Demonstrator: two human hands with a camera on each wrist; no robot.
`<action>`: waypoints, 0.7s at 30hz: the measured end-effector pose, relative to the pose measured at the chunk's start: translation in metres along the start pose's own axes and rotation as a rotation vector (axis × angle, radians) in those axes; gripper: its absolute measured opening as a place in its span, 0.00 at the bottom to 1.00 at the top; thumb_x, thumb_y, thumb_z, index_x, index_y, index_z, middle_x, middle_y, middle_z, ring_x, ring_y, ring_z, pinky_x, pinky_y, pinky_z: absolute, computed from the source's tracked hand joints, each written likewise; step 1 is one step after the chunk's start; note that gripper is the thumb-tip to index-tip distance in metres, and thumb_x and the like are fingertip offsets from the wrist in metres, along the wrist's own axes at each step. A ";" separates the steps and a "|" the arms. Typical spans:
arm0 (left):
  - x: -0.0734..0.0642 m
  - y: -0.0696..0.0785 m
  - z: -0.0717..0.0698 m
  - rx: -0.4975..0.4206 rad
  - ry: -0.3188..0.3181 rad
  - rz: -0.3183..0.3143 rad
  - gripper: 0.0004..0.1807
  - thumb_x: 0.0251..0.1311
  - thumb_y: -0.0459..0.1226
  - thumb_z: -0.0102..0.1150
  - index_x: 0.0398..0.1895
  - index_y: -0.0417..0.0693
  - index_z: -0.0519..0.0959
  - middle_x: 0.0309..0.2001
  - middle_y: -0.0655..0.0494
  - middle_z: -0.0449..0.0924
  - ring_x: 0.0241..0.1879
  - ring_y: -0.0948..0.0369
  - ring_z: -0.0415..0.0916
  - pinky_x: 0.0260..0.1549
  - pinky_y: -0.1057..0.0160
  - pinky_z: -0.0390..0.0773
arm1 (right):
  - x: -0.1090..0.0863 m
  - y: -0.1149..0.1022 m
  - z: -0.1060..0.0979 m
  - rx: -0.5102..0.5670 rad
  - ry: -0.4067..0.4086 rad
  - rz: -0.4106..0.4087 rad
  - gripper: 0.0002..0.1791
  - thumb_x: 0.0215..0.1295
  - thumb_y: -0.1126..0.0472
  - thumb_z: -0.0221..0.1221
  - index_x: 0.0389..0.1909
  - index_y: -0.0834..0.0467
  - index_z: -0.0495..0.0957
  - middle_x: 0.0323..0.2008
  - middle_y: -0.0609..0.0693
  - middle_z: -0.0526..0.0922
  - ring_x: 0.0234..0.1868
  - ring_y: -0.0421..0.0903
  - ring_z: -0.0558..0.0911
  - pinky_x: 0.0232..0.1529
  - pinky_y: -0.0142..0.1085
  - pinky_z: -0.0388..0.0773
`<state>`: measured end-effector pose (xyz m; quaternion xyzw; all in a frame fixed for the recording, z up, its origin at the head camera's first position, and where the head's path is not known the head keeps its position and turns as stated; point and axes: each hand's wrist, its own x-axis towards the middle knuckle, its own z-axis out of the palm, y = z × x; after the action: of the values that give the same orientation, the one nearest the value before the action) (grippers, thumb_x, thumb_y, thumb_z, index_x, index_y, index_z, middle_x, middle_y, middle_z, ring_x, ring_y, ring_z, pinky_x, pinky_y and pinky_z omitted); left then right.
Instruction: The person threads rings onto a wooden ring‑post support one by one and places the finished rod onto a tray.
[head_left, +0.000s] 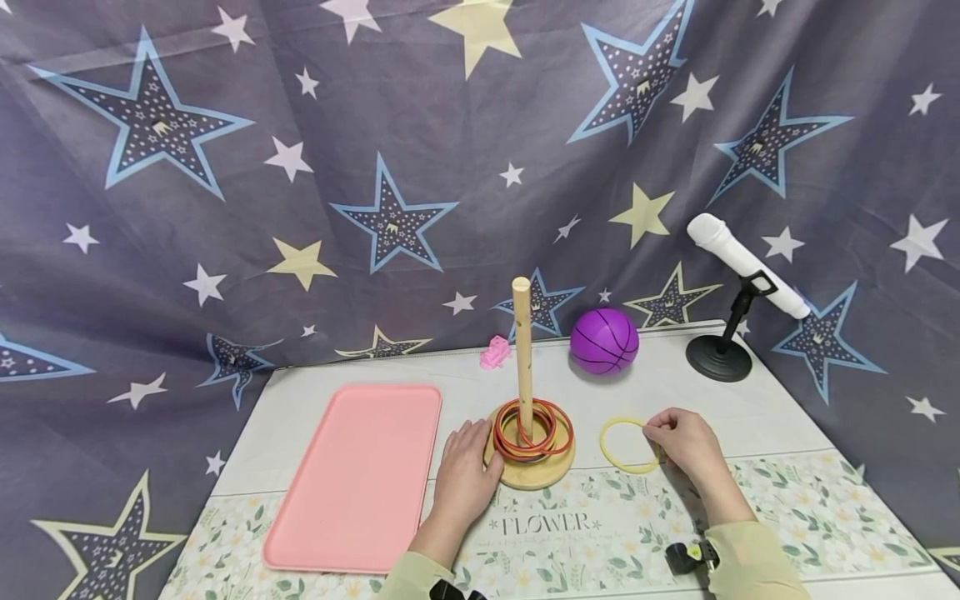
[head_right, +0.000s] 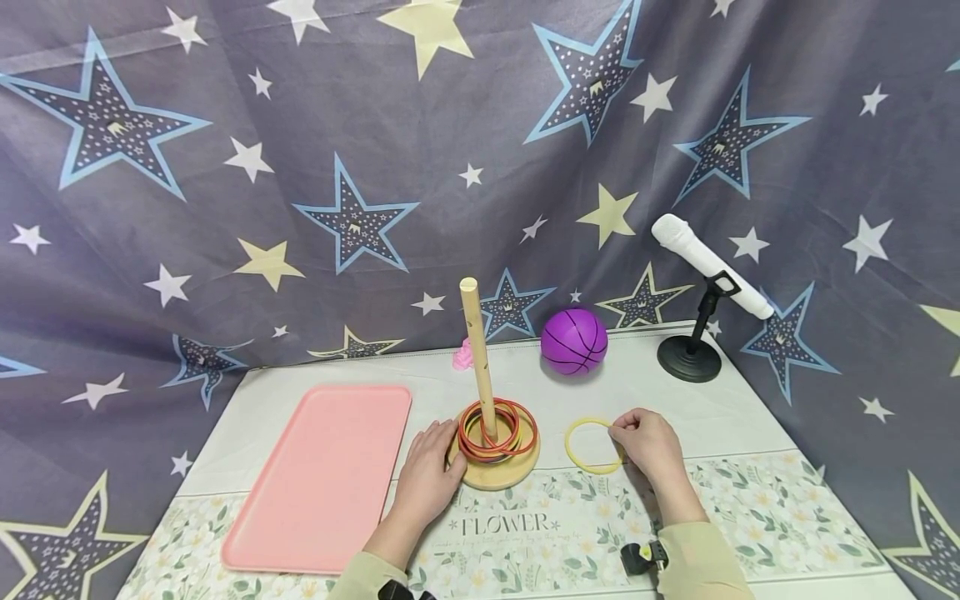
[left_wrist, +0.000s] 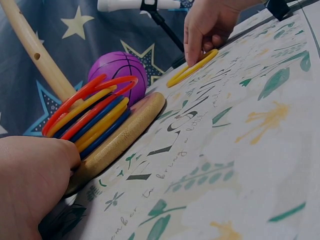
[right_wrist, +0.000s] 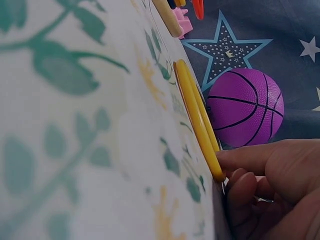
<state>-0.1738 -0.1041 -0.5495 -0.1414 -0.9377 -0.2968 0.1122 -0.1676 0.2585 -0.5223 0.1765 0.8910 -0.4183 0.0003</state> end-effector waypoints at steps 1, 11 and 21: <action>0.000 0.000 0.000 0.001 0.001 0.000 0.31 0.71 0.38 0.64 0.75 0.34 0.77 0.73 0.37 0.78 0.79 0.39 0.67 0.82 0.37 0.58 | 0.000 0.000 0.000 -0.002 0.001 0.000 0.09 0.72 0.61 0.67 0.43 0.64 0.85 0.30 0.53 0.81 0.22 0.46 0.79 0.22 0.38 0.79; 0.001 0.000 0.001 -0.001 -0.004 -0.006 0.31 0.72 0.39 0.64 0.75 0.35 0.76 0.73 0.37 0.78 0.79 0.39 0.67 0.82 0.38 0.58 | -0.002 -0.001 0.000 0.005 0.000 0.023 0.12 0.73 0.59 0.67 0.43 0.66 0.86 0.28 0.52 0.83 0.22 0.46 0.79 0.24 0.38 0.78; 0.001 0.000 0.000 -0.001 -0.015 -0.016 0.31 0.73 0.39 0.63 0.76 0.35 0.76 0.74 0.38 0.77 0.80 0.40 0.66 0.83 0.39 0.56 | -0.001 0.000 -0.001 0.053 -0.006 0.029 0.14 0.75 0.57 0.67 0.45 0.67 0.86 0.24 0.51 0.81 0.21 0.46 0.79 0.23 0.37 0.77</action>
<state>-0.1750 -0.1038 -0.5495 -0.1362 -0.9396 -0.2970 0.1025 -0.1661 0.2591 -0.5214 0.1878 0.8770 -0.4422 0.0044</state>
